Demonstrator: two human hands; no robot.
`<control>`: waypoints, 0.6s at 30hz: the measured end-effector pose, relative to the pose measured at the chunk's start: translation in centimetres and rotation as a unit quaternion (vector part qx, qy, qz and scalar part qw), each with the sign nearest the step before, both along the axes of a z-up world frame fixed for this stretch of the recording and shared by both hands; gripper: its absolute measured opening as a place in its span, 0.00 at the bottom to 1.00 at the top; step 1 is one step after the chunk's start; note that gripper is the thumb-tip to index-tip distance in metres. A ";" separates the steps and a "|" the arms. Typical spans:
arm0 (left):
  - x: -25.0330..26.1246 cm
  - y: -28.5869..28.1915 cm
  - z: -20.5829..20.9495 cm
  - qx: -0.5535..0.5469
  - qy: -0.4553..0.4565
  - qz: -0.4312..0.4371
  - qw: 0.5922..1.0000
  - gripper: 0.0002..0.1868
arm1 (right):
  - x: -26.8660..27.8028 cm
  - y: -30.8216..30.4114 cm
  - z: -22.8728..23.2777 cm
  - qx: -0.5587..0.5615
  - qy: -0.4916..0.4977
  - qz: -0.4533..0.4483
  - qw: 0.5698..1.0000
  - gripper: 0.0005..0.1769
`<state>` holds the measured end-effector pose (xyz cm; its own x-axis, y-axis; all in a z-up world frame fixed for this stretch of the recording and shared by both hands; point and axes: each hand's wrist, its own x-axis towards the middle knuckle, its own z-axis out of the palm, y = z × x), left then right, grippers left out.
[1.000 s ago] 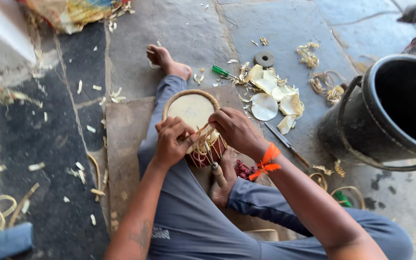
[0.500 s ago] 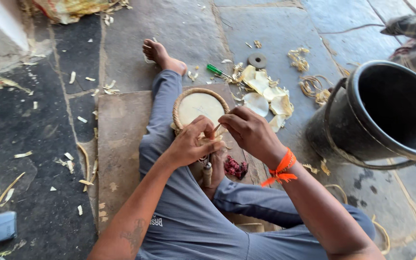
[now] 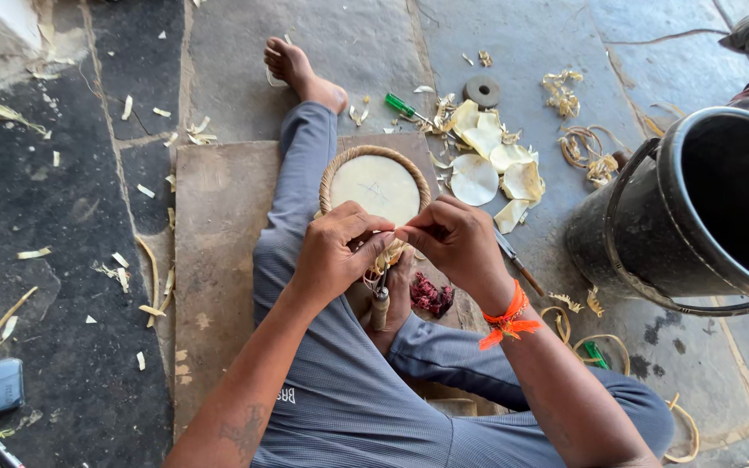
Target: The person sits on the floor and uses a metal tool to tighten and adjust the rope bindings on a small drum. They repeatedly insert the tool under the ropes, twist to tension them, and trim excess material with a knife.
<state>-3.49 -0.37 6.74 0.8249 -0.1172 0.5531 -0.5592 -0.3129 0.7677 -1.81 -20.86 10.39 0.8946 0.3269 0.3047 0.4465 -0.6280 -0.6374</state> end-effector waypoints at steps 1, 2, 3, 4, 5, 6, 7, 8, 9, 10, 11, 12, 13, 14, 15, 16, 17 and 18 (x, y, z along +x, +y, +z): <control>0.0 -0.1 -0.2 0.001 -0.007 0.008 1.000 0.07 | 0.0 0.0 -0.3 0.015 0.006 0.018 1.000 0.10; 0.0 -0.2 -0.5 0.002 -0.014 0.015 1.000 0.07 | -0.1 0.1 -0.6 0.030 0.012 0.035 0.999 0.09; 0.0 -0.4 -0.8 0.003 -0.020 0.022 1.000 0.08 | -0.3 0.0 -1.0 0.045 0.018 0.052 0.997 0.08; 0.0 -0.5 -1.1 0.024 -0.023 0.037 0.999 0.07 | -0.3 0.1 -1.4 0.034 0.016 0.040 0.998 0.08; 0.1 -0.6 -1.5 0.044 -0.026 0.052 0.997 0.07 | -0.3 0.2 -1.9 0.022 0.013 0.029 0.999 0.08; 0.2 -0.6 -1.9 0.065 -0.029 0.067 0.995 0.07 | -0.2 0.2 -2.4 0.011 0.011 0.018 1.000 0.08; 0.1 -0.7 -2.3 0.074 -0.033 0.080 0.993 0.07 | -0.1 0.1 -2.9 0.005 0.002 0.003 1.000 0.09; 0.1 -0.8 -2.7 0.084 -0.037 0.092 0.992 0.07 | 0.0 -0.1 -3.4 -0.001 -0.006 -0.011 1.000 0.09; 0.2 -0.8 -3.2 0.093 -0.042 0.106 0.989 0.07 | 0.2 -0.2 -3.9 -0.008 -0.016 -0.024 1.000 0.10; 0.2 -1.0 -3.6 0.091 -0.035 0.116 0.988 0.06 | 0.2 -0.4 -4.4 0.022 -0.001 -0.051 0.998 0.11; 0.3 -1.3 -3.9 0.089 -0.028 0.127 0.987 0.06 | 0.2 -0.7 -4.8 0.050 0.014 -0.078 0.996 0.11; 0.3 -1.6 -4.3 0.086 -0.021 0.138 0.986 0.05 | 0.2 -0.8 -5.3 0.078 0.029 -0.104 0.991 0.12; 0.3 -1.7 -4.6 0.083 -0.025 0.145 0.986 0.05 | 0.1 -0.9 -5.7 0.086 0.027 -0.100 0.991 0.12; 0.3 -1.9 -4.8 0.079 -0.030 0.152 0.985 0.05 | 0.0 -0.9 -6.1 0.093 0.024 -0.095 0.991 0.11; 0.4 -2.1 -5.0 0.076 -0.037 0.158 0.984 0.04 | -0.1 -1.0 -6.4 0.101 0.021 -0.093 0.990 0.11; 0.5 -2.2 -5.1 0.072 -0.037 0.164 0.983 0.05 | -0.1 -1.0 -6.6 0.105 0.024 -0.089 0.990 0.11; 0.5 -2.3 -5.2 0.069 -0.036 0.170 0.982 0.05 | -0.2 -0.8 -6.8 0.109 0.028 -0.086 0.990 0.11; 0.5 -2.4 -5.3 0.066 -0.036 0.176 0.982 0.05 | -0.3 -0.7 -7.0 0.114 0.031 -0.083 0.990 0.11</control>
